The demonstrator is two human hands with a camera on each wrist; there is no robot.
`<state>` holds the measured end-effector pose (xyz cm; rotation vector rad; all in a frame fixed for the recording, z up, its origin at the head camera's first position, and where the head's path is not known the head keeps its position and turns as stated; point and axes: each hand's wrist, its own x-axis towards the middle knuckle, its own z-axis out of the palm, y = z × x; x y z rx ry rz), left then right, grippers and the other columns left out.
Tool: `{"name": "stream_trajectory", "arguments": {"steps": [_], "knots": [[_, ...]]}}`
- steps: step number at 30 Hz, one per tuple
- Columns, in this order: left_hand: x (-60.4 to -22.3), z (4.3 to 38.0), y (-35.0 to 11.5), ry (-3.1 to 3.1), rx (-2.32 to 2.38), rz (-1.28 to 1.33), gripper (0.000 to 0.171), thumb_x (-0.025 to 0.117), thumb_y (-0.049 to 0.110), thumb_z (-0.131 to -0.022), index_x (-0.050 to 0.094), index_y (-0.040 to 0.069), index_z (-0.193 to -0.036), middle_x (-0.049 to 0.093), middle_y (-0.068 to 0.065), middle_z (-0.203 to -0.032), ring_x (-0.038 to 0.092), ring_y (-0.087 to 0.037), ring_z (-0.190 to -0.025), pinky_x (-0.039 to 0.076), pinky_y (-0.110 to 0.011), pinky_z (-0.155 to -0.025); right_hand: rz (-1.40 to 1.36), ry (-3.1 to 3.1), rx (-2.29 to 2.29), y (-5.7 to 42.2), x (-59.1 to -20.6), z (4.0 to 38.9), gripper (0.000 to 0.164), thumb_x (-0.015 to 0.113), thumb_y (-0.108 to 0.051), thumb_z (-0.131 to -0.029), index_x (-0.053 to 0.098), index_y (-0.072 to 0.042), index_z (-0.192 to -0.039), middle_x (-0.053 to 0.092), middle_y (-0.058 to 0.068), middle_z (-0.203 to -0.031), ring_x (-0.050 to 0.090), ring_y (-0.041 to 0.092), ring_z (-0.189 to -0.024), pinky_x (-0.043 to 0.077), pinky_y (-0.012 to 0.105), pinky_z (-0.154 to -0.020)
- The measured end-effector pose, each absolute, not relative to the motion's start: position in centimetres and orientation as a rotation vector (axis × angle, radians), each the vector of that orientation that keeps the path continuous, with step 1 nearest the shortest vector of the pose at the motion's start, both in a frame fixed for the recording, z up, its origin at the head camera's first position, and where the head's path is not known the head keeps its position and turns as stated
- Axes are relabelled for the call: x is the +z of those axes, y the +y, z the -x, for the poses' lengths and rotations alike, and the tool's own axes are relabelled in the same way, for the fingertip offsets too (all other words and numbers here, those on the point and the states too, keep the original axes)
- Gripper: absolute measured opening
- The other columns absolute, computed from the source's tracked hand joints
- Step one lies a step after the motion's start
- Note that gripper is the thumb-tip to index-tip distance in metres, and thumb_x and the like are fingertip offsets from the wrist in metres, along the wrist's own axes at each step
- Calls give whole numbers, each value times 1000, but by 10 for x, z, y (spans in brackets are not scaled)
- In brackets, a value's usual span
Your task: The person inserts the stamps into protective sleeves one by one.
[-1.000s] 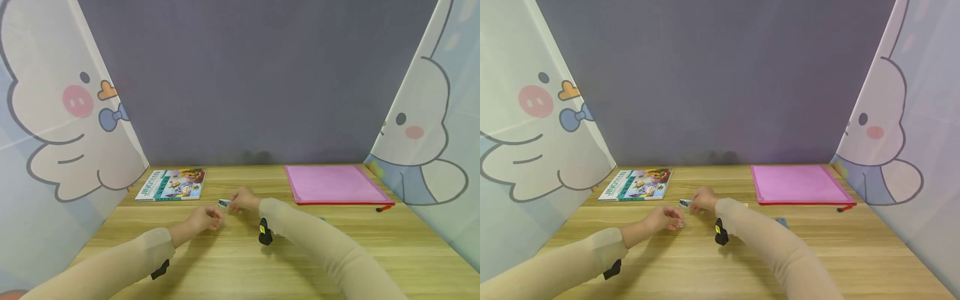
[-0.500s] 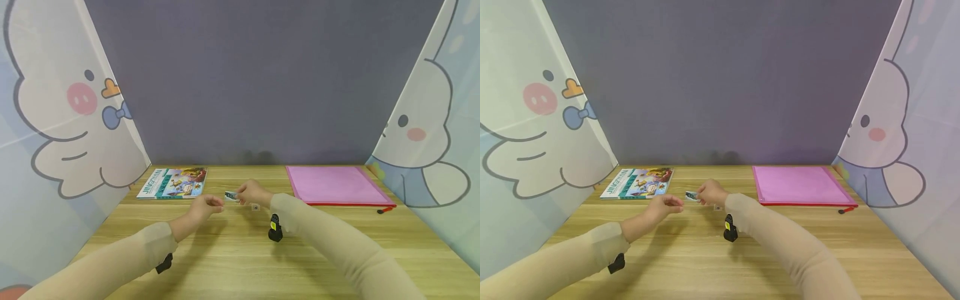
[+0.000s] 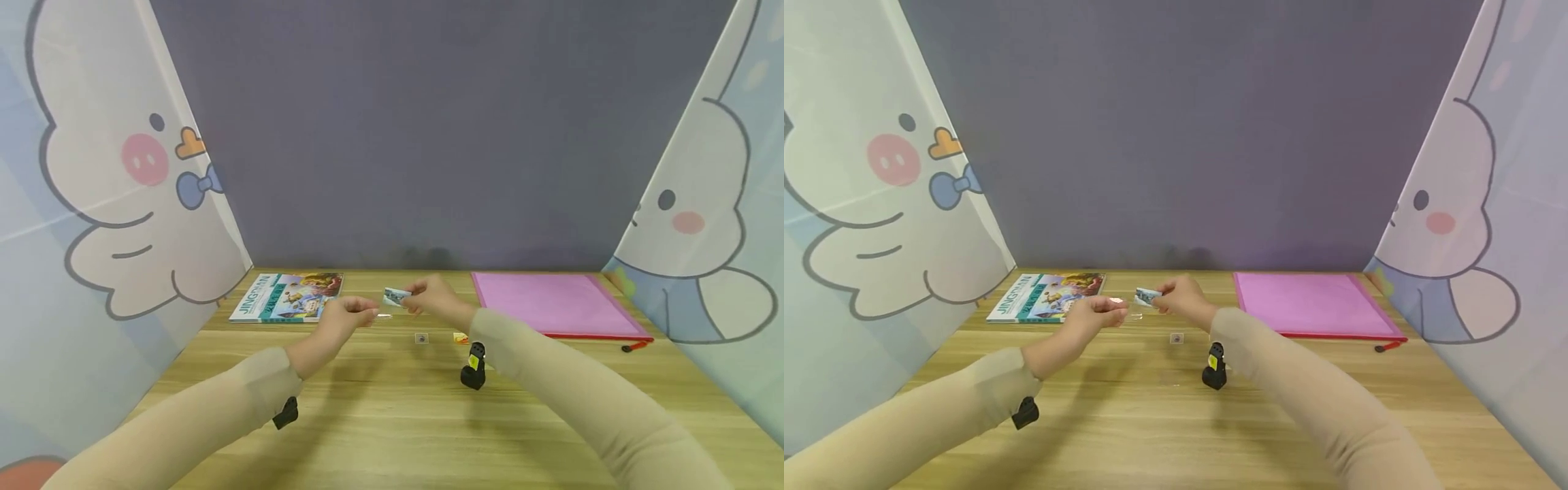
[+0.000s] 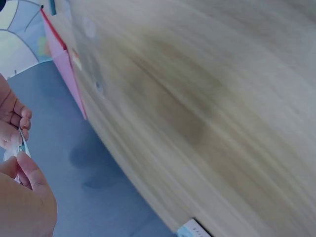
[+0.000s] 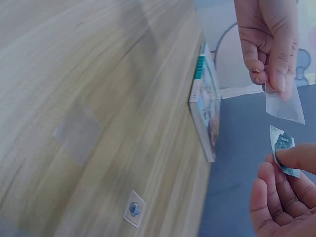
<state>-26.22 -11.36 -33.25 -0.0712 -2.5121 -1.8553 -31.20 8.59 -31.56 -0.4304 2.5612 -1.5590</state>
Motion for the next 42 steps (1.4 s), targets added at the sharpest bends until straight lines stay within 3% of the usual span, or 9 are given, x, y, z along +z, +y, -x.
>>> {"name": "stream_trajectory", "arguments": {"steps": [7,14,17,22,30,42], "knots": [[-322,266,-103,-2415,-1938,76,14,70,13,-90,69,0,-89,71,-11,-106,68,-17,-86,59,-31,-81,411,2563,-1689,101,-300,309,14,68,-9,-88,69,3,-97,71,16,-88,64,18,-72,59,31,-72],[-313,267,-98,-2336,-2046,94,21,69,15,-91,70,-2,-104,68,-4,-92,64,-11,-76,57,-35,-87,367,2494,-1793,116,-291,307,20,68,-15,-91,67,2,-102,70,7,-85,63,10,-72,57,25,-73],[-309,268,-98,-2291,-2099,97,23,69,14,-91,70,-3,-106,68,-2,-91,65,-11,-75,57,-38,-89,381,2475,-1796,122,-288,306,23,69,-19,-91,67,1,-101,68,-1,-79,63,10,-73,57,29,-78],[-304,270,-98,-2252,-2169,74,21,70,13,-90,69,-4,-103,68,-2,-92,67,-14,-77,57,-40,-90,374,2448,-1791,128,-286,303,24,69,-19,-91,66,1,-103,69,0,-81,63,10,-73,55,39,-90],[-300,269,-95,-2248,-2193,59,17,69,12,-91,69,-3,-99,67,-2,-91,65,-12,-76,58,-36,-87,392,2392,-1801,132,-290,302,24,69,-17,-91,65,3,-104,67,-5,-77,62,12,-75,55,25,-76],[-298,270,-89,-2225,-2196,67,15,69,11,-90,69,-3,-96,67,-2,-90,66,-12,-75,56,-40,-91,429,2388,-1788,132,-291,298,20,70,-17,-90,67,1,-99,68,2,-79,61,13,-75,55,26,-76]]}}
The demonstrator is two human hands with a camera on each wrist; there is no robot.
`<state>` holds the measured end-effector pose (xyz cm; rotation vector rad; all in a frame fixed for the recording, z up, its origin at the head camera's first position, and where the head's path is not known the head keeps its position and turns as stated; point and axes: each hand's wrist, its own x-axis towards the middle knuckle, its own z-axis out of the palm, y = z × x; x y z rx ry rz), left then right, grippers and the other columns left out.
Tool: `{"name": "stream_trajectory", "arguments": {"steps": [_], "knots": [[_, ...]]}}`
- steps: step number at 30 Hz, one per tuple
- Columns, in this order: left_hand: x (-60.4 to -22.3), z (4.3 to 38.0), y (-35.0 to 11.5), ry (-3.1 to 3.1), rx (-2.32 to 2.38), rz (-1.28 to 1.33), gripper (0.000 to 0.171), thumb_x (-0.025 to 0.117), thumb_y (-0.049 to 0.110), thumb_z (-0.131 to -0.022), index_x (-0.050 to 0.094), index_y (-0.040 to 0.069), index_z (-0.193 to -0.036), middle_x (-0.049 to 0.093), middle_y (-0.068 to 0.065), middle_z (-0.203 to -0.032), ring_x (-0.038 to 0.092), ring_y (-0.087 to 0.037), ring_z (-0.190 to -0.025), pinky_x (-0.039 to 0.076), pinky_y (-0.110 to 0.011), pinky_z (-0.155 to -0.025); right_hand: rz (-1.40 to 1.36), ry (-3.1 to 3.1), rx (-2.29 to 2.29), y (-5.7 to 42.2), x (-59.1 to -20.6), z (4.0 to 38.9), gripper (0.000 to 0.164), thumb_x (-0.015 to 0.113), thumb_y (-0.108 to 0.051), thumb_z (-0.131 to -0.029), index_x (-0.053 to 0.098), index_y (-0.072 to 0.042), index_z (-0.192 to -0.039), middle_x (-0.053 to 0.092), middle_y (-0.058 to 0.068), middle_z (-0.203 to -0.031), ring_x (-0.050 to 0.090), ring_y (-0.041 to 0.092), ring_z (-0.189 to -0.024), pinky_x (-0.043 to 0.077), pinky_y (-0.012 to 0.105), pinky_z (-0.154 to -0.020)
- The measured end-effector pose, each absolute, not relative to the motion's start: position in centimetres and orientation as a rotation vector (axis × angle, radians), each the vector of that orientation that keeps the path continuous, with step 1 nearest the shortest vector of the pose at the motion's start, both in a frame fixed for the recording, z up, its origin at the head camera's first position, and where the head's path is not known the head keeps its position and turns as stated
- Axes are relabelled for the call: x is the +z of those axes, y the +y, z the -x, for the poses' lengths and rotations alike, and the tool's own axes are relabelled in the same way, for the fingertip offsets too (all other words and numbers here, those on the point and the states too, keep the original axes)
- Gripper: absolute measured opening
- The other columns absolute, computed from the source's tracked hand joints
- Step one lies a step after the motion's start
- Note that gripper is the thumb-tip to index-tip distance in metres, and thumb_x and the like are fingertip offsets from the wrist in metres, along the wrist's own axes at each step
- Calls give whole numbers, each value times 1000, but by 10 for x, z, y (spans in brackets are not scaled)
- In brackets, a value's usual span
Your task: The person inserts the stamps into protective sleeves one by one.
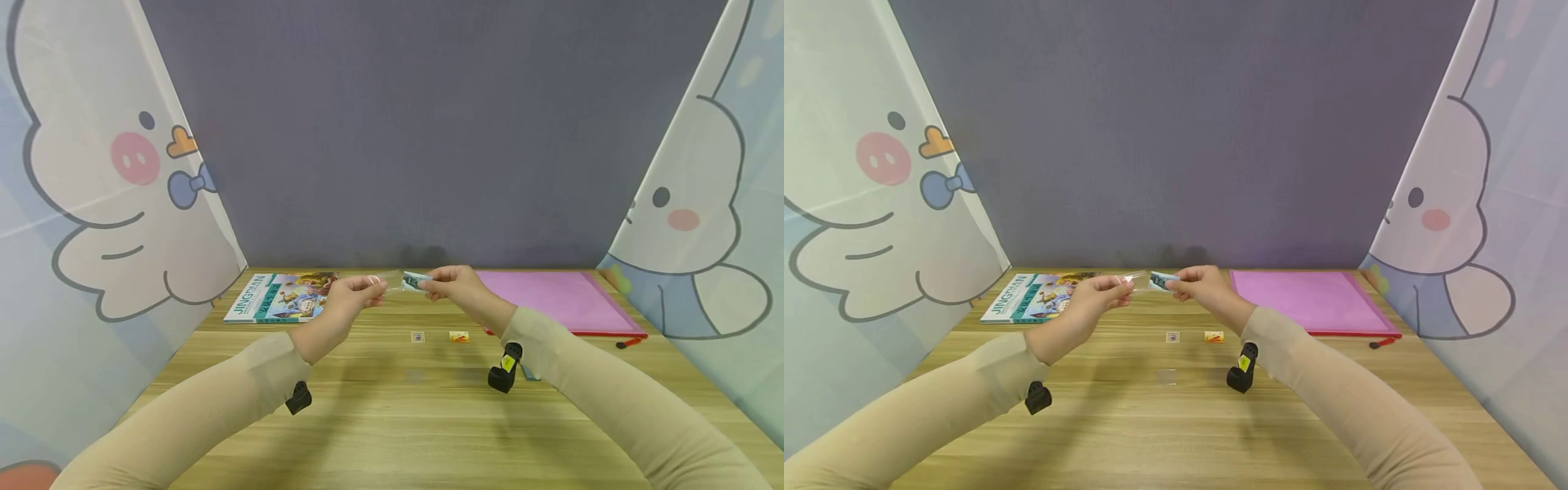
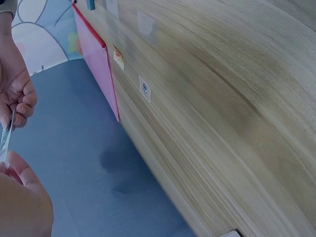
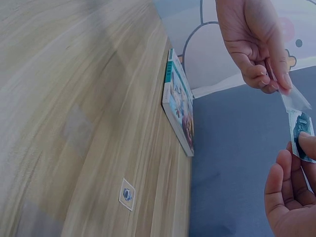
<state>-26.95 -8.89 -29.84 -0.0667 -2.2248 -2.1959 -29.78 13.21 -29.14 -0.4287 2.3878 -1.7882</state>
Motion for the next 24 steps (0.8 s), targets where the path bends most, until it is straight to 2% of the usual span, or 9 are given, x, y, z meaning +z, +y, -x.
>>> {"name": "stream_trajectory", "arguments": {"steps": [5,9,12,18,24], "knots": [[-297,269,-87,-2229,-2201,61,10,70,11,-90,69,2,-87,68,-4,-93,64,-11,-73,59,-30,-81,449,2386,-1780,131,-293,296,21,70,-16,-90,67,2,-101,67,-2,-77,62,11,-73,55,26,-76],[-297,269,-86,-2234,-2203,63,10,69,11,-90,68,3,-85,67,-4,-92,64,-10,-73,57,-39,-90,449,2383,-1789,130,-293,295,21,71,-15,-90,67,2,-101,67,-4,-76,62,11,-72,56,27,-76],[-297,269,-85,-2231,-2202,61,10,69,11,-90,68,3,-84,67,-4,-93,64,-10,-72,54,-44,-94,462,2373,-1809,130,-294,295,21,71,-15,-89,68,2,-101,68,-1,-79,62,12,-72,56,27,-76],[-298,269,-84,-2240,-2189,72,13,70,11,-90,68,-1,-88,68,-4,-93,64,-10,-72,58,-37,-87,503,2380,-1842,130,-296,294,24,72,-14,-89,68,5,-103,69,-1,-79,62,10,-71,55,25,-72],[-300,270,-83,-2235,-2179,83,13,71,13,-89,69,0,-86,68,-4,-92,64,-10,-71,58,-36,-86,508,2384,-1858,129,-296,293,24,72,-13,-88,68,6,-103,69,-2,-77,62,13,-72,55,24,-70]]}}
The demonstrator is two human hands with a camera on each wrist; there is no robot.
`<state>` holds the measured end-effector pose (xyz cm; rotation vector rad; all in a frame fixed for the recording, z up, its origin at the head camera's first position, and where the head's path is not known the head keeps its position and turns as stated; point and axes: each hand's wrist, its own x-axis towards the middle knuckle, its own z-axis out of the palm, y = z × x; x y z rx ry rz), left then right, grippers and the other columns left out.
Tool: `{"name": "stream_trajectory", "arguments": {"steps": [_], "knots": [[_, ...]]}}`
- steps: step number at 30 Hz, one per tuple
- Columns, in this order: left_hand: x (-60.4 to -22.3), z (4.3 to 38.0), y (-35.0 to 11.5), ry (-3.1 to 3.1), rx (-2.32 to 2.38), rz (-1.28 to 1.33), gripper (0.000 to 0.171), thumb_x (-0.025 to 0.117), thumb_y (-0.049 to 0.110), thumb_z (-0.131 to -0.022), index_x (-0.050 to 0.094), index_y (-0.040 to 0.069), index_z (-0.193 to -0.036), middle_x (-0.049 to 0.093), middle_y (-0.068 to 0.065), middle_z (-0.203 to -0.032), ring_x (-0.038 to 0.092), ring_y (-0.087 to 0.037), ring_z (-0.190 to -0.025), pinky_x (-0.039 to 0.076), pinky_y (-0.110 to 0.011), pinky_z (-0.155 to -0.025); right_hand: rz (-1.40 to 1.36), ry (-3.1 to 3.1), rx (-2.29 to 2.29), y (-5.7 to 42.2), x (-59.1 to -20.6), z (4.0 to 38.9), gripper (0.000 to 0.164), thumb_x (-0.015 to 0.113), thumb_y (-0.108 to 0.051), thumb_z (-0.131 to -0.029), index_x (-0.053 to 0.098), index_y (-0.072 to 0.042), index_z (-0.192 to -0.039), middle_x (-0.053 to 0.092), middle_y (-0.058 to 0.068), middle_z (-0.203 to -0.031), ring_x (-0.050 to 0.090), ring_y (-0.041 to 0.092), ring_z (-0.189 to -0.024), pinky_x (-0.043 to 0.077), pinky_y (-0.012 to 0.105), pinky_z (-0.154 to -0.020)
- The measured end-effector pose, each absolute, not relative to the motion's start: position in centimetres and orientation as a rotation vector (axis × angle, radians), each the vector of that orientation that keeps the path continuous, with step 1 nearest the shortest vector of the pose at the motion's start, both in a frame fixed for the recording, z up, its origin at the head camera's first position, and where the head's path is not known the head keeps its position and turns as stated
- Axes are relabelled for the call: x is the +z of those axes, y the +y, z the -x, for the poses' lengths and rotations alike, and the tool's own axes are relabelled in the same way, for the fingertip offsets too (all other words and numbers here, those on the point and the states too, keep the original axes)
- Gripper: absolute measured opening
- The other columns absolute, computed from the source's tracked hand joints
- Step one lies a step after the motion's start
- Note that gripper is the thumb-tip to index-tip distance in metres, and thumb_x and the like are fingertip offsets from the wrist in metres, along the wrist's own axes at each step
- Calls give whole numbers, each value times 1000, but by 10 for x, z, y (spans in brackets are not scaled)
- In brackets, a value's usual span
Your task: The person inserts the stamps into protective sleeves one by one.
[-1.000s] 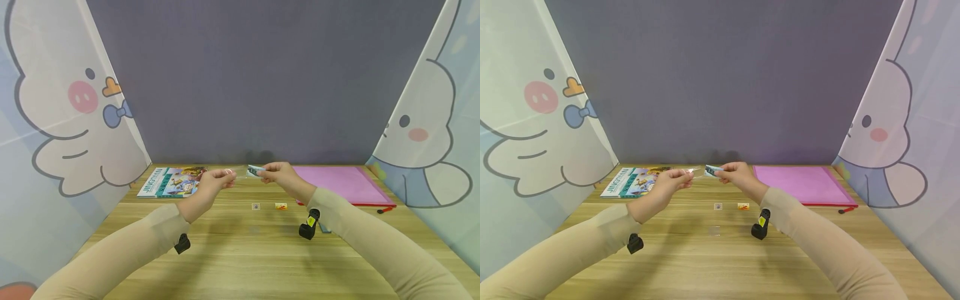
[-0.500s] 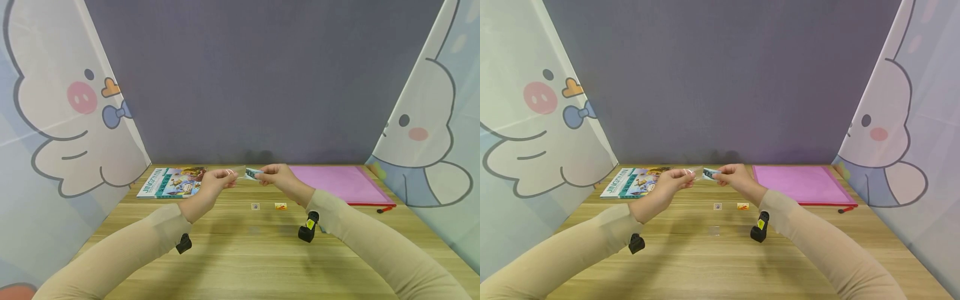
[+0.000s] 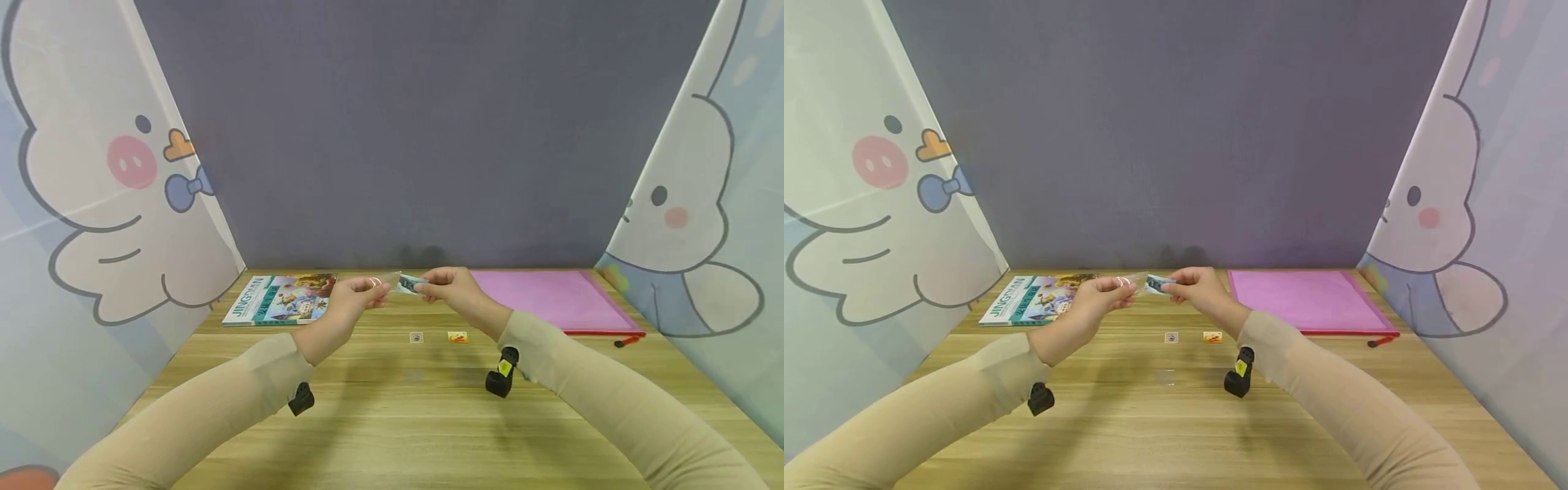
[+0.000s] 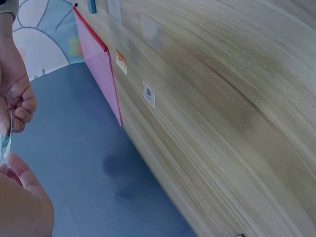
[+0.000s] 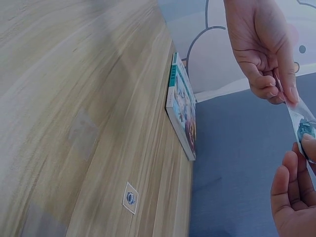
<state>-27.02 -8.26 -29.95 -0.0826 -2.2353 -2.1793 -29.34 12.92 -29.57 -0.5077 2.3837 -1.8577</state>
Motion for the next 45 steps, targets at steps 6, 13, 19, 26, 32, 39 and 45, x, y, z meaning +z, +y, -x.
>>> {"name": "stream_trajectory", "arguments": {"steps": [6,13,19,26,32,39,45], "knots": [[-301,271,-82,-2221,-2184,69,13,71,12,-89,69,-1,-90,69,-6,-96,65,-9,-69,59,-34,-83,483,2399,-1875,129,-296,294,20,72,-13,-88,69,2,-101,70,2,-77,63,17,-74,56,26,-70],[-301,272,-81,-2229,-2186,76,17,70,12,-90,69,-3,-97,69,-6,-94,64,-9,-69,59,-34,-82,492,2407,-1886,129,-297,294,20,71,-13,-89,69,1,-104,68,-2,-75,62,21,-77,55,28,-73],[-300,270,-80,-2214,-2197,85,14,70,10,-90,68,-4,-90,70,-9,-101,65,-10,-69,59,-29,-78,527,2375,-1904,130,-298,294,24,69,-14,-91,67,3,-109,68,-1,-79,61,13,-75,55,29,-77],[-301,270,-78,-2209,-2212,96,20,70,12,-90,68,-7,-94,69,-16,-107,66,-12,-72,59,-28,-76,524,2364,-1920,130,-299,295,25,67,-12,-92,66,3,-112,68,-7,-80,62,12,-76,56,28,-77],[-303,271,-78,-2196,-2222,84,20,71,13,-89,69,-6,-94,70,-17,-106,66,-12,-70,60,-27,-74,502,2342,-1916,130,-299,295,24,68,-12,-92,67,2,-111,68,-7,-78,62,10,-74,56,34,-82],[-301,270,-78,-2230,-2164,93,20,70,13,-90,69,-6,-97,70,-6,-90,66,-11,-70,60,-29,-76,521,2347,-1858,132,-297,295,24,68,-11,-91,67,3,-110,68,-4,-79,62,13,-75,56,34,-81],[-301,270,-77,-2301,-2073,111,18,72,17,-89,73,1,-97,70,-6,-98,66,-9,-71,60,-29,-78,539,2391,-1761,133,-293,294,24,68,-13,-91,67,2,-110,68,-1,-82,62,13,-74,56,29,-75]]}}
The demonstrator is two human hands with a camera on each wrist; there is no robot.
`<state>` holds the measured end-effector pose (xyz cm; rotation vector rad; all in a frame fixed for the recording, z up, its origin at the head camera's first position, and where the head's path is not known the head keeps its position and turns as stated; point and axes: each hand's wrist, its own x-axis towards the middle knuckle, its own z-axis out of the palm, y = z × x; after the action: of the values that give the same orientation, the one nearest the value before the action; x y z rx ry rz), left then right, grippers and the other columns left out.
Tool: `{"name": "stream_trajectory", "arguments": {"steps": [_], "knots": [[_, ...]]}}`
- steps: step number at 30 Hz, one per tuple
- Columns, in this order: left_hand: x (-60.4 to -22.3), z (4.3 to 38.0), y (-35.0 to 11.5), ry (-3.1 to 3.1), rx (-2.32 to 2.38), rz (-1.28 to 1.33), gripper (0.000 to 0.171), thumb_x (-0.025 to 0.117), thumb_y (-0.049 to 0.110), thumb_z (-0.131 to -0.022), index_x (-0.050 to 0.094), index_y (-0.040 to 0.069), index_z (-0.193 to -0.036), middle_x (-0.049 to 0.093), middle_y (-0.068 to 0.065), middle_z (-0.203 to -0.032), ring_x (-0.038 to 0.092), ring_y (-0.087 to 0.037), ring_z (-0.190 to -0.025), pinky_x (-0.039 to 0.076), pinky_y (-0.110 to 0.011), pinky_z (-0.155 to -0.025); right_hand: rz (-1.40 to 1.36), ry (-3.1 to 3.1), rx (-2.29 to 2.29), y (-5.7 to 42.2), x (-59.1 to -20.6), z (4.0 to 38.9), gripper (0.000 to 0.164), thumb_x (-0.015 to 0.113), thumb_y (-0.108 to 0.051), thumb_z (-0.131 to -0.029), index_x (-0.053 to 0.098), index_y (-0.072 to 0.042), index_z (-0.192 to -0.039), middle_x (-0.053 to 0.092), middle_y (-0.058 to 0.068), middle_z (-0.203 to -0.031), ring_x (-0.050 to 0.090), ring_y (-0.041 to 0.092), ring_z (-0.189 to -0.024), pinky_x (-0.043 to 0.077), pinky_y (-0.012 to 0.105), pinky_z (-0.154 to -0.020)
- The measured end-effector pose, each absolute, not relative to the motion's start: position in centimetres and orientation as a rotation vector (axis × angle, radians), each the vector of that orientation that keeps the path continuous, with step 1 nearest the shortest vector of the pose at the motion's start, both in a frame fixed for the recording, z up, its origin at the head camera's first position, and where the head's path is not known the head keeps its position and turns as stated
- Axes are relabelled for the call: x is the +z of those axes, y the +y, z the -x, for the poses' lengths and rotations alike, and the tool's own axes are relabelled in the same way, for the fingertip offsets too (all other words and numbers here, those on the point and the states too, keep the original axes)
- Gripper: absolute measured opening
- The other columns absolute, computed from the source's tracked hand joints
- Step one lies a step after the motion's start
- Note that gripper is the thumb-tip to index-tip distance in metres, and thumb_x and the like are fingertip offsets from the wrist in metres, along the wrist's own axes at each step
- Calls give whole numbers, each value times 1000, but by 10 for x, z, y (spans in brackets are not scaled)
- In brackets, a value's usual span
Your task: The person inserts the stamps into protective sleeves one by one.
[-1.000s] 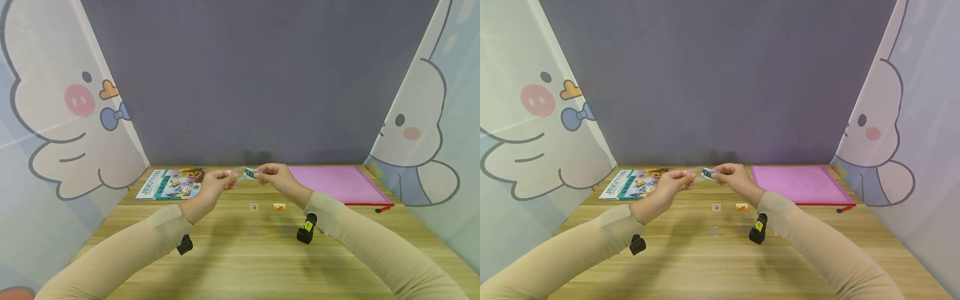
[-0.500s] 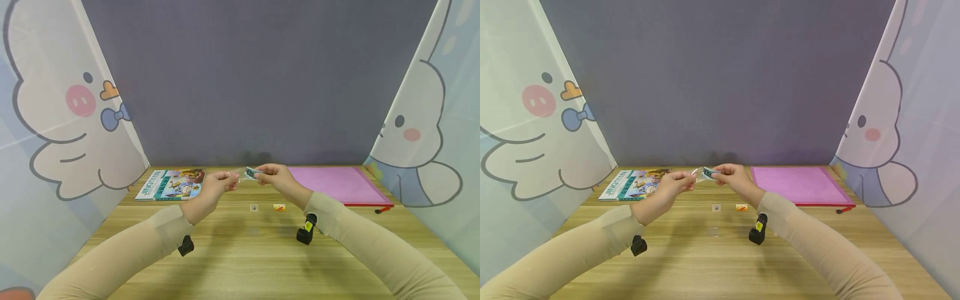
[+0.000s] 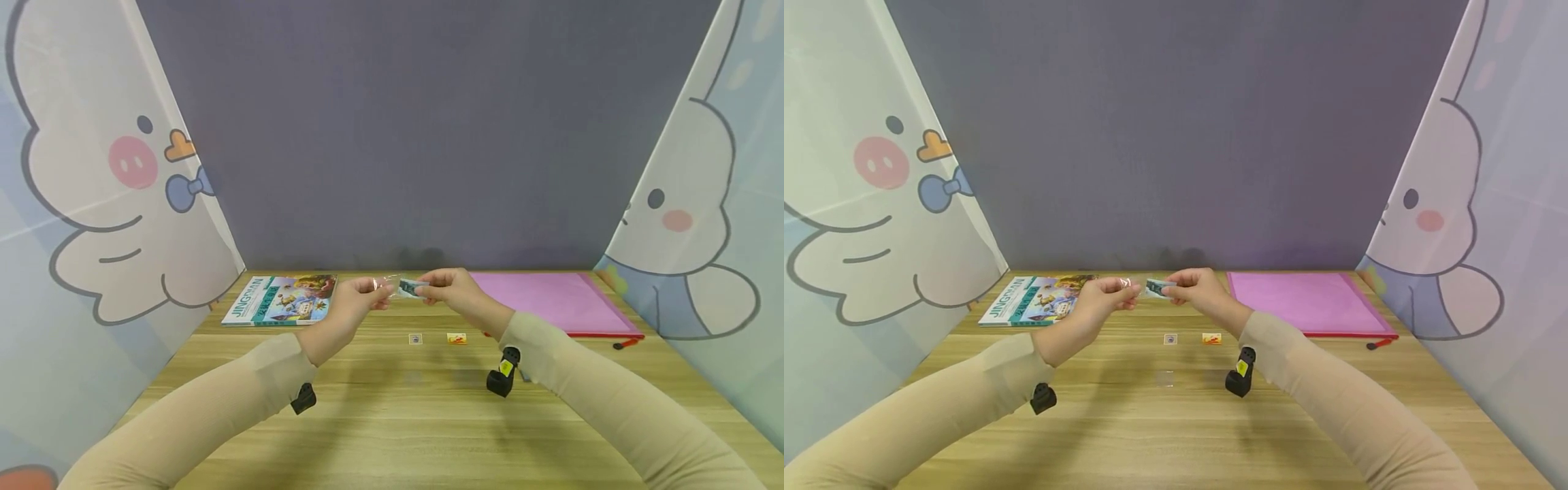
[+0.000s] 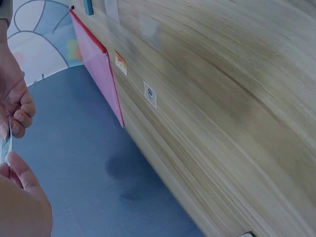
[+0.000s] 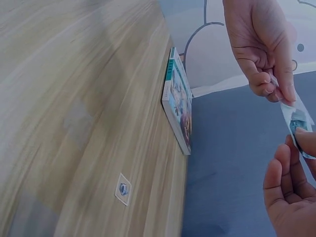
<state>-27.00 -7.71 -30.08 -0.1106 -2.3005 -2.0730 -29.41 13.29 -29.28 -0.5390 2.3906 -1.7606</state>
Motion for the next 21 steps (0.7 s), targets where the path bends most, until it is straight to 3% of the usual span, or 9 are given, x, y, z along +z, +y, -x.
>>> {"name": "stream_trajectory", "arguments": {"steps": [4,9,16,21], "knots": [[-299,269,-76,-2316,-2051,126,20,71,17,-89,73,4,-104,70,-9,-106,67,-10,-73,60,-32,-80,560,2422,-1712,133,-289,293,25,69,-14,-91,68,2,-110,69,5,-85,61,13,-74,56,29,-74],[-298,268,-76,-2335,-2029,160,21,72,18,-88,73,5,-104,71,-9,-101,69,-16,-79,60,-34,-80,603,2496,-1635,135,-284,295,24,70,-16,-91,70,0,-108,69,10,-88,60,16,-75,54,29,-74],[-297,268,-74,-2386,-1970,173,22,74,21,-87,74,7,-104,72,-8,-98,68,-12,-75,60,-31,-78,655,2560,-1548,134,-278,297,22,71,-18,-90,72,-3,-106,67,-1,-81,61,18,-77,52,27,-70],[-295,267,-73,-2407,-1969,165,22,72,21,-88,73,7,-105,72,-9,-98,68,-13,-74,59,-30,-78,663,2572,-1527,133,-278,296,22,71,-19,-90,72,-4,-107,69,2,-84,63,20,-80,53,28,-72]]}}
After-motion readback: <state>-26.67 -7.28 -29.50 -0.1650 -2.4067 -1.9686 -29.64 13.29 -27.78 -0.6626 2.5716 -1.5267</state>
